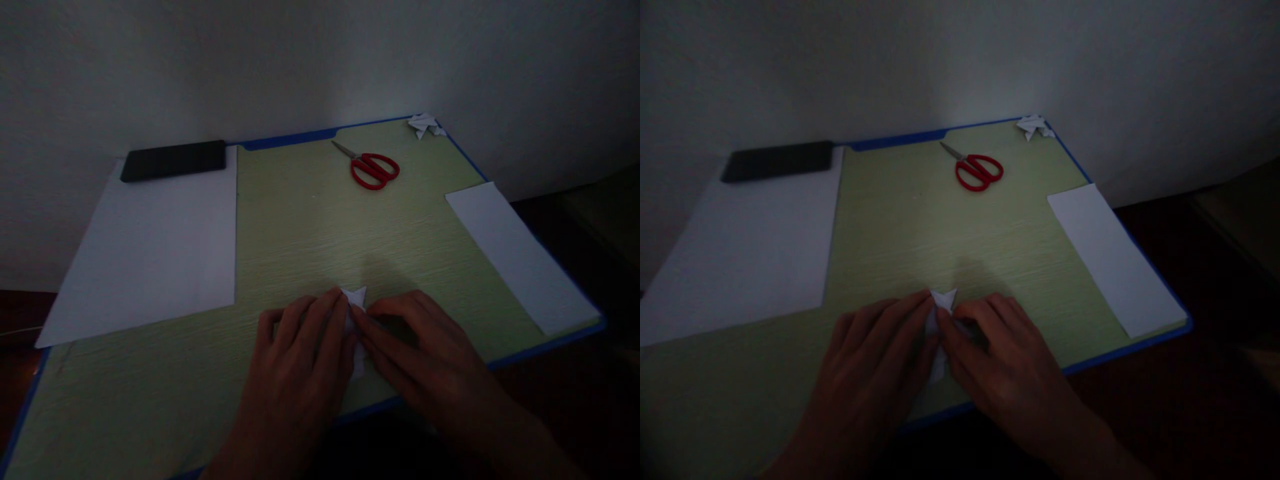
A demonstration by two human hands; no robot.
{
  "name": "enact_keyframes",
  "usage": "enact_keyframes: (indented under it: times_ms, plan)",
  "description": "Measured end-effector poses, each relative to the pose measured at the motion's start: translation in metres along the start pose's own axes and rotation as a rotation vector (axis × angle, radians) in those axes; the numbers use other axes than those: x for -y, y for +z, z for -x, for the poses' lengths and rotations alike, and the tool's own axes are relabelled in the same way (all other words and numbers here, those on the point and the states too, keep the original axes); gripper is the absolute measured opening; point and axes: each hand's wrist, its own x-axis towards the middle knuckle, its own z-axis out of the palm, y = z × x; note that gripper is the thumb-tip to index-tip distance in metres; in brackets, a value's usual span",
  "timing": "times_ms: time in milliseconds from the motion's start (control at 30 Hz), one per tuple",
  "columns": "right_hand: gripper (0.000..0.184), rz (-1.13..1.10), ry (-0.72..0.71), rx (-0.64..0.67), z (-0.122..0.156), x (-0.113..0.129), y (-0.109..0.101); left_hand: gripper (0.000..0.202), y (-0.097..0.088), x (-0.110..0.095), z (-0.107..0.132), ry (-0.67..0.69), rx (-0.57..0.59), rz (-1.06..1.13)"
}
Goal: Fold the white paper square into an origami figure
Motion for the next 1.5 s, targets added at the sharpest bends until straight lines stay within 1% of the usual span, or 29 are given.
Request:
enact_keyframes:
  times_ms: [67,200,333,433,533,733,933,1333,1433,1500]
  plan:
    - [0.036,-0.009,0.002,0.005,0.000,0.000,0.000,0.025,0.000,0.000,0.001,-0.004,-0.003,0.011]
    - [0.038,-0.004,-0.019,-0.001,0.002,-0.001,0.001,0.033,-0.001,0.002,0.003,-0.011,0.032,0.028]
    - [0.034,-0.052,-0.025,-0.021,0.007,-0.004,-0.002,0.033,-0.002,0.003,0.004,-0.007,0.033,0.031]
    - [0.037,-0.097,-0.045,-0.044,0.013,-0.006,-0.005,0.039,-0.001,0.004,0.006,0.002,0.049,0.013]
    - [0.039,-0.079,-0.080,-0.042,0.017,-0.009,-0.006,0.044,-0.001,0.005,0.007,0.020,0.079,0.004]
    - [0.038,-0.082,-0.139,-0.034,0.021,-0.014,-0.007,0.040,0.000,0.006,0.006,-0.004,0.050,0.025]
    - [0.034,-0.072,-0.149,0.019,0.019,-0.014,-0.012,0.037,-0.001,0.006,0.007,0.025,0.080,0.059]
    - [0.033,-0.009,-0.128,-0.041,0.022,-0.013,-0.010,0.031,0.001,0.004,0.002,-0.049,0.005,0.069]
    - [0.034,-0.015,-0.145,-0.012,0.020,-0.013,-0.011,0.032,0.000,0.004,0.003,-0.038,0.014,0.075]
    - [0.034,-0.009,-0.167,0.032,0.017,-0.012,-0.012,0.030,-0.001,0.004,0.003,-0.034,0.029,0.070]
